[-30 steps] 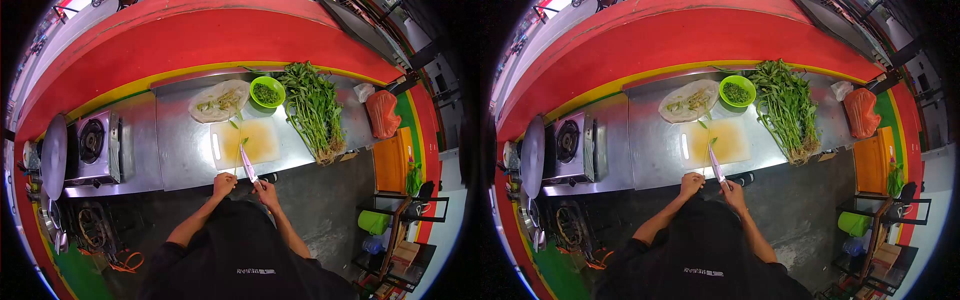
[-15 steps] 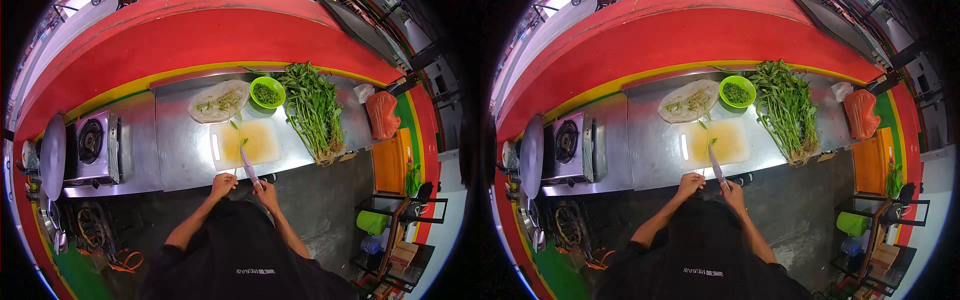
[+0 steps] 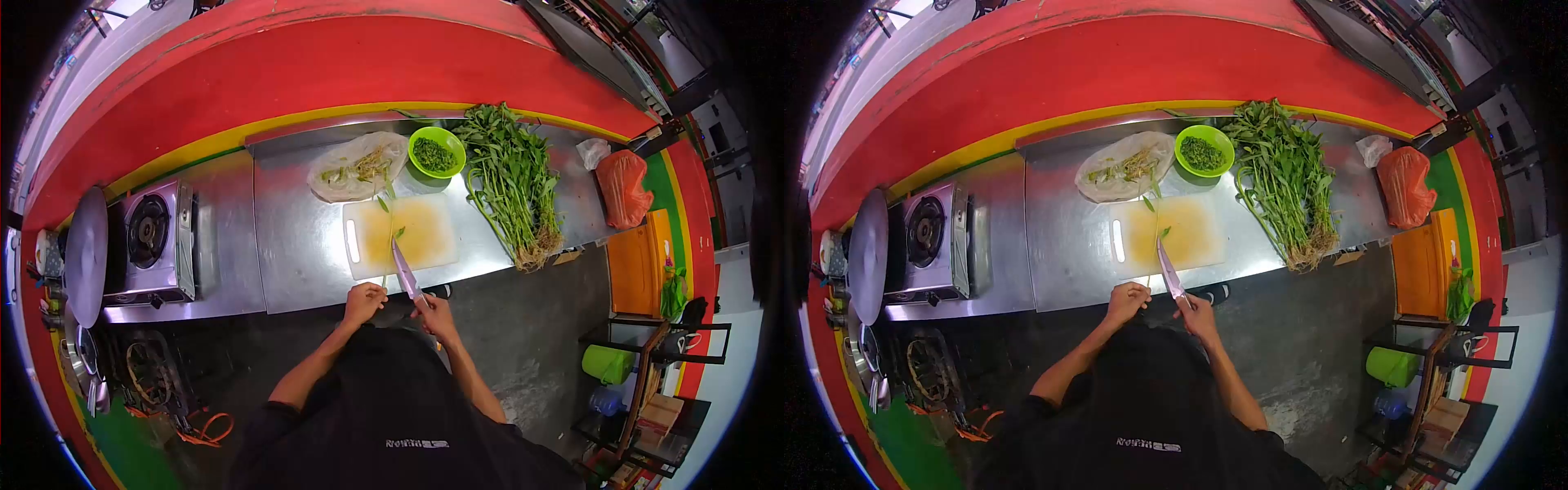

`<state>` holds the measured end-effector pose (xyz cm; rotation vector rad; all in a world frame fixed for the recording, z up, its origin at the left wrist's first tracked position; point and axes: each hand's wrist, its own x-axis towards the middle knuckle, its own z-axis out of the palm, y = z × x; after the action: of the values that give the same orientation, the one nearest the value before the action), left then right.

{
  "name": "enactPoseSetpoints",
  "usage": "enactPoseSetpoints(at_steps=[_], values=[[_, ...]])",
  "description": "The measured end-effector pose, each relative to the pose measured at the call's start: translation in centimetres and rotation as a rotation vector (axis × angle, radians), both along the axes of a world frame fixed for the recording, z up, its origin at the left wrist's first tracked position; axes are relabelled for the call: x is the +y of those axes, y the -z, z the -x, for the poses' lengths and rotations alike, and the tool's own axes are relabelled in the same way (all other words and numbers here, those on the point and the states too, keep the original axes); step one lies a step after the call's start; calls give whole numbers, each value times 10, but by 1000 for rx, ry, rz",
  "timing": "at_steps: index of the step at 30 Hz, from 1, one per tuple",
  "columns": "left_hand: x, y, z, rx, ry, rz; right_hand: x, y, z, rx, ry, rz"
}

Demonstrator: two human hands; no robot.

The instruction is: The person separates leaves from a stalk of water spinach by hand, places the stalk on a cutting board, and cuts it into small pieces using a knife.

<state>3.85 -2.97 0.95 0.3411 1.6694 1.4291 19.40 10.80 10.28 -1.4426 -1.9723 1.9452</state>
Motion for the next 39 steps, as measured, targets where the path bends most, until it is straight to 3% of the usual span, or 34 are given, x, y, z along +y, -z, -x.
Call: enactPoseSetpoints(at_steps=[2, 6, 9, 11, 18, 23, 29, 39], values=[[1, 1, -1, 27, 3, 1, 5, -4, 1, -16, 61, 229], [2, 0, -2, 47, 9, -9, 5, -5, 0, -14, 66, 188], [2, -1, -2, 51, 1, -14, 0, 8, -4, -10, -31, 34], [3, -4, -3, 44, -7, -12, -6, 18, -4, 14, -78, -233], [5, -9, -6, 66, -55, -92, -8, 13, 0, -16, -109, -389], [6, -22, -4, 140, -31, -104, -7, -10, 7, -51, -73, -210], [3, -29, -7, 283, -30, -152, 1, 1, 3, -77, -35, 11], [-16, -18, -6, 219, -16, -111, 7, 17, -14, -4, -53, 59]])
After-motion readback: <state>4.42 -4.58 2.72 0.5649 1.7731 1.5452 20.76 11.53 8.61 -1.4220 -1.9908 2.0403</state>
